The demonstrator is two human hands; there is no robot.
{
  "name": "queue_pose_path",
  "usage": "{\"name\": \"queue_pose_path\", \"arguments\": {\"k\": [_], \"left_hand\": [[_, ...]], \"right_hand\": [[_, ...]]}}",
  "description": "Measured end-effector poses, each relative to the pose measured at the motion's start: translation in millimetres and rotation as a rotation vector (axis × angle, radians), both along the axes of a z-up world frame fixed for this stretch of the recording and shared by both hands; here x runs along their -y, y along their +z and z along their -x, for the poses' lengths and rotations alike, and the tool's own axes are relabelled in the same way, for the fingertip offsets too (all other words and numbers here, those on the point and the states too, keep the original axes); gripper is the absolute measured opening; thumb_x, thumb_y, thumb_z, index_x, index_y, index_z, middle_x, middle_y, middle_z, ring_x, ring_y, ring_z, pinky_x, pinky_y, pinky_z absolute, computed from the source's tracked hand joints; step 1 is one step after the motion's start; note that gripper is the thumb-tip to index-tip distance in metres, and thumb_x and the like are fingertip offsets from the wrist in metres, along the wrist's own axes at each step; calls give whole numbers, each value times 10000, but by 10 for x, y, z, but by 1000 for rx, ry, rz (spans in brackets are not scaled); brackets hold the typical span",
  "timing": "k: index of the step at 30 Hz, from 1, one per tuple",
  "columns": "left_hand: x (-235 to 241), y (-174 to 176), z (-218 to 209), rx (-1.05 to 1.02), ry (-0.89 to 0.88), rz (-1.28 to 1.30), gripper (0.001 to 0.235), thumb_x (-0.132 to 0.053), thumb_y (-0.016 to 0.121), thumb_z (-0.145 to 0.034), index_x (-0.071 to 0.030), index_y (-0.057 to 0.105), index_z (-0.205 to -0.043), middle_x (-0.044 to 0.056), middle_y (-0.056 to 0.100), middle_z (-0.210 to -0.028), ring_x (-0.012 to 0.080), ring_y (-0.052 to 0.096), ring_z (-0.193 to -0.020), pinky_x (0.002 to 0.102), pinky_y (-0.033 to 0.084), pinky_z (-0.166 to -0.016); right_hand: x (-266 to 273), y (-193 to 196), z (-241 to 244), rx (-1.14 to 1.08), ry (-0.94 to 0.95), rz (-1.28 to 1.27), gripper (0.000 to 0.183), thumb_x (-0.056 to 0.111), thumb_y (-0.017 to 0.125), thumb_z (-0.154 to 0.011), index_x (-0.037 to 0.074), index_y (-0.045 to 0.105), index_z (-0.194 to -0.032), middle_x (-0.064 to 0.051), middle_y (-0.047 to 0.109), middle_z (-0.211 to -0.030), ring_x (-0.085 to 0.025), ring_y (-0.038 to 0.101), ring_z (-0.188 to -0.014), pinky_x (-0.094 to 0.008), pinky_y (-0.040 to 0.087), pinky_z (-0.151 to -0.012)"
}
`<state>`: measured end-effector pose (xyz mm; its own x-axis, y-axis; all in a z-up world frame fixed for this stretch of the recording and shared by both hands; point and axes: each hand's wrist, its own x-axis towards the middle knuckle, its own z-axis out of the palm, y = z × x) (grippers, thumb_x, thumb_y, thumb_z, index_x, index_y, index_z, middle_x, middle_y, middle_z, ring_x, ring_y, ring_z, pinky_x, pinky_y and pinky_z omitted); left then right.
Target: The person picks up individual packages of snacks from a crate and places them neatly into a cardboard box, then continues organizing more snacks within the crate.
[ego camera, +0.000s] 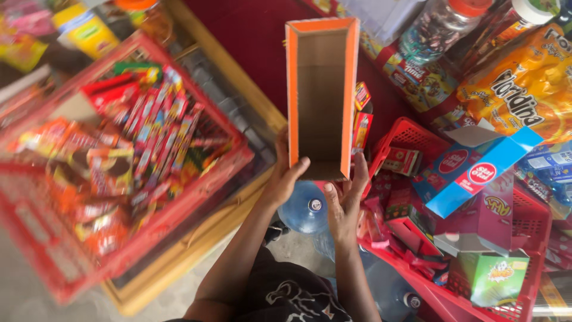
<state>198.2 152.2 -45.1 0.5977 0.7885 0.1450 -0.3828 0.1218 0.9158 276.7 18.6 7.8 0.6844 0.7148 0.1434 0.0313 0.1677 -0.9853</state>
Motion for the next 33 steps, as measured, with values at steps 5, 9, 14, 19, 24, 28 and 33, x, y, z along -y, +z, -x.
{"name": "queue_pose_path", "arguments": {"k": [5,9,14,19,24,28,33], "left_hand": [[818,216,731,-4,3,-137,903,-375,561,-1026,3,37,-1658,196,196,-1696,334,167,-1616,459,155,-1316],[1305,329,1505,-92,126,-208,872,-374,512,-1054,-32,10,-1680,167,66,-1763,293,21,-1661,451,69,-1338],[1560,515,2335,-175,325,-65,954,-319,622,-969,-79,2,-1652,174,156,-1699,301,156,-1606,470,200,-1287],[1706,547,3292,-146,573,-4,1031,-275,648,-912,-92,-31,-1666,169,201,-1694,307,254,-1561,475,325,-1207],[1912,571,4369,-82,714,34,969,-226,670,-976,-57,81,-1727,204,304,-1737,324,295,-1619,451,290,-1288],[1910,547,5125,-7,829,185,969,-212,693,-954,-103,37,-1659,198,353,-1630,322,402,-1484,461,405,-1177],[1857,575,6260,10,916,251,941,-192,697,-948,-142,74,-1651,172,362,-1632,287,454,-1434,454,445,-1129]], "right_hand": [[495,-36,523,-96,49,-48,750,220,669,-996,65,278,-1617,-136,512,-1478,-208,516,-1298,-333,445,-1057],[757,-93,1107,-315,152,-123,655,96,612,-943,70,329,-1533,-96,521,-1409,-168,523,-1286,-315,454,-1066],[768,-56,1786,-350,328,-72,652,27,607,-918,69,359,-1520,-92,502,-1420,-168,485,-1309,-316,435,-1065],[808,118,2514,-485,447,88,696,11,630,-870,116,345,-1497,-50,484,-1414,-162,485,-1292,-328,431,-1033],[683,261,3345,-319,794,-18,757,45,667,-909,69,302,-1572,-105,468,-1524,-217,473,-1388,-372,443,-1132],[516,244,4167,-143,776,78,809,74,671,-930,72,245,-1617,-109,361,-1576,-237,459,-1405,-386,434,-1110],[259,100,5536,-345,914,-112,1029,30,728,-875,119,41,-1637,-122,210,-1617,-245,376,-1485,-437,422,-1204]]}}
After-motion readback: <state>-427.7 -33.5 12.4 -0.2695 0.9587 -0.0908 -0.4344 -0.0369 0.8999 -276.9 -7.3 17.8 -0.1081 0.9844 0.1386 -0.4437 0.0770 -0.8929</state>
